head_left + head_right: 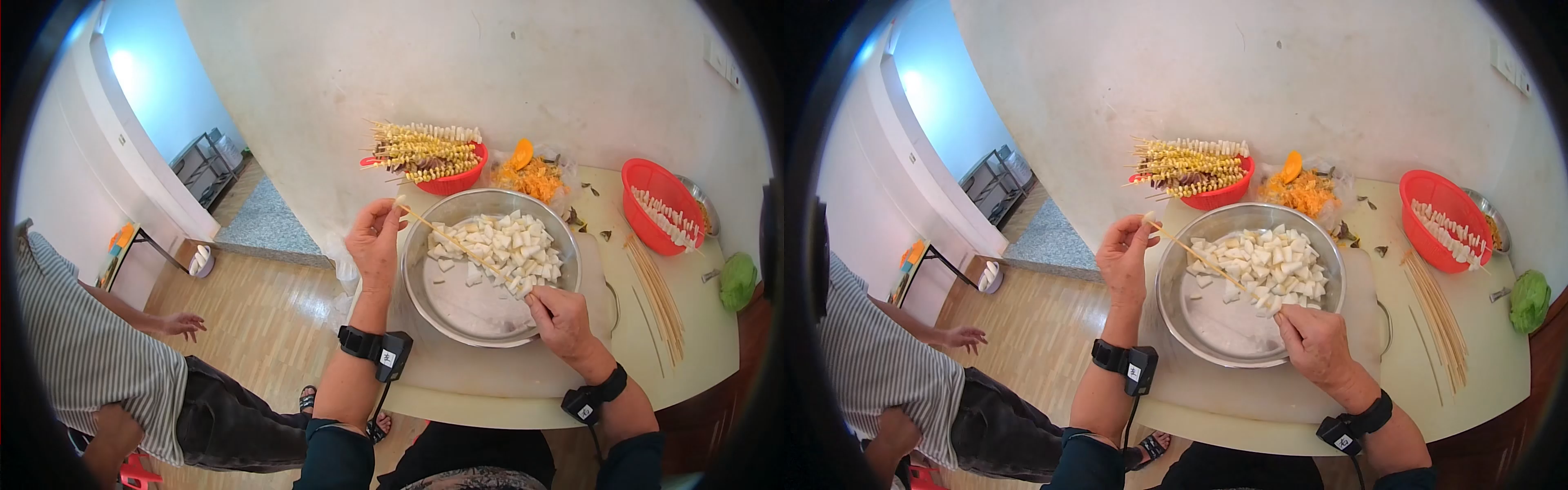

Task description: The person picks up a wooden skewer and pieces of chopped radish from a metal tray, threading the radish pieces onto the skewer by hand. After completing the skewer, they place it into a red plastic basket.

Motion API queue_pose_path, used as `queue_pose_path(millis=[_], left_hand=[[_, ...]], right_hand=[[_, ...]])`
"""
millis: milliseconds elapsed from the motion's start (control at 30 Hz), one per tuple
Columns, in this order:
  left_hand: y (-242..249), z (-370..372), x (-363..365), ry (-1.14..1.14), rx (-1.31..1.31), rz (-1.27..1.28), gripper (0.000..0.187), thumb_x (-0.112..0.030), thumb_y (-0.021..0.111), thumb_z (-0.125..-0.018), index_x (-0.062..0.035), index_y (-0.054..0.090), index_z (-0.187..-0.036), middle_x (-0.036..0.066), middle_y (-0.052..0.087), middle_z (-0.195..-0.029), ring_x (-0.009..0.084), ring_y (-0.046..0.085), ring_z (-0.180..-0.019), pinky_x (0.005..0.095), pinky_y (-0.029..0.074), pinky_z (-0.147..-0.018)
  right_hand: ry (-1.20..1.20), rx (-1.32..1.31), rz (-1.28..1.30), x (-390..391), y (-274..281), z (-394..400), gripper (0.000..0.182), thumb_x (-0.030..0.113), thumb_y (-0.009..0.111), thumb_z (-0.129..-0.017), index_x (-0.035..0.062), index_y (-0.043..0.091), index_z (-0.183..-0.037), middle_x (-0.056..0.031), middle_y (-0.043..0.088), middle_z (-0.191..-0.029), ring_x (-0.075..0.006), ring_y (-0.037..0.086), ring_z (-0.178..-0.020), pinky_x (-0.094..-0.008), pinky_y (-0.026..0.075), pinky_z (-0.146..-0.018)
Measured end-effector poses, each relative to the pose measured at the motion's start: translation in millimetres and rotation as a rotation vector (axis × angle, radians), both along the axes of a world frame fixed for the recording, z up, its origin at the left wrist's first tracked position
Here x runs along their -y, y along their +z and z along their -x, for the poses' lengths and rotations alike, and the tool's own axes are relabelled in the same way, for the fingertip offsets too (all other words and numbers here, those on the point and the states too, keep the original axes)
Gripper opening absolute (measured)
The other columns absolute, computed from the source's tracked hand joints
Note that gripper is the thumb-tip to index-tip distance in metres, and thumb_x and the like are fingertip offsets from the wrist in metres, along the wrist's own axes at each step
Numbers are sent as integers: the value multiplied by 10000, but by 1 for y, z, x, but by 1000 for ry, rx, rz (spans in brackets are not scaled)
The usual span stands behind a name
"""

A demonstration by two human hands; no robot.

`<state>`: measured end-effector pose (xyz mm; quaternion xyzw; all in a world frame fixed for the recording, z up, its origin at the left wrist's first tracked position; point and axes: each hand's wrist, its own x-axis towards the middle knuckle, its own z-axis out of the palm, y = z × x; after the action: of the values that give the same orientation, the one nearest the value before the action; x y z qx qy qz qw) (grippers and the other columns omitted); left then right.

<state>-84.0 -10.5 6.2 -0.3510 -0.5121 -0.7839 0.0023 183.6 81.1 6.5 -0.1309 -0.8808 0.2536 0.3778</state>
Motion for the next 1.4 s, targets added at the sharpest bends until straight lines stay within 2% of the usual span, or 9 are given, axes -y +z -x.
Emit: queue_pose_path(millis=[633,733,800,900,1100,1200,1300,1400], left_hand=[[5,-11,0,-48,6,36,133,-3,601,-847,28,601,-976,88,645,-887,148,640,-818,260,550,-675],[5,-30,-2,-107,-60,123,124,14,599,-841,28,607,-963,81,649,-885,134,640,-816,250,542,-683],[2,-46,-5,-159,-202,292,121,29,595,-836,30,611,-956,75,653,-883,128,644,-812,239,536,-687],[4,-61,-6,-130,-193,365,129,44,592,-831,32,611,-958,73,655,-881,136,650,-808,236,534,-689],[9,-62,-5,-260,-58,304,124,31,607,-826,43,617,-949,90,653,-866,159,655,-791,246,541,-685],[16,-81,-1,-305,-103,450,101,31,642,-797,52,640,-896,87,665,-789,133,643,-737,225,521,-677],[8,-97,-4,-296,-160,441,122,19,682,-769,33,665,-888,58,667,-772,87,623,-716,203,510,-652],[9,-97,-4,-304,-142,474,136,18,694,-759,32,666,-892,54,669,-759,84,625,-712,208,513,-655]], right_hand=[[-9,-12,-14,-2,-4,0,92,64,587,-812,18,544,-744,-137,524,-584,-305,537,-525,-381,401,-472],[-12,-30,-26,-2,-4,1,94,64,589,-810,22,544,-739,-132,521,-569,-303,532,-515,-377,401,-468],[-14,-24,-11,-3,-5,1,93,69,588,-811,26,548,-739,-131,524,-568,-301,535,-512,-377,404,-467],[-13,-16,-2,-4,-6,-1,89,77,585,-814,34,557,-742,-129,531,-566,-299,542,-508,-380,412,-468],[-19,-15,-19,-6,-8,-2,68,94,579,-822,47,573,-773,-126,554,-585,-297,566,-521,-388,431,-475],[-26,-41,-38,-6,-11,0,61,103,579,-826,51,576,-795,-124,561,-592,-295,571,-529,-389,436,-477],[-33,-36,-55,-6,-12,-1,66,114,578,-830,54,574,-802,-122,562,-591,-296,574,-533,-393,439,-479],[-38,-18,-52,-6,-11,-1,83,125,574,-835,55,563,-790,-122,557,-585,-297,577,-537,-398,440,-481]])
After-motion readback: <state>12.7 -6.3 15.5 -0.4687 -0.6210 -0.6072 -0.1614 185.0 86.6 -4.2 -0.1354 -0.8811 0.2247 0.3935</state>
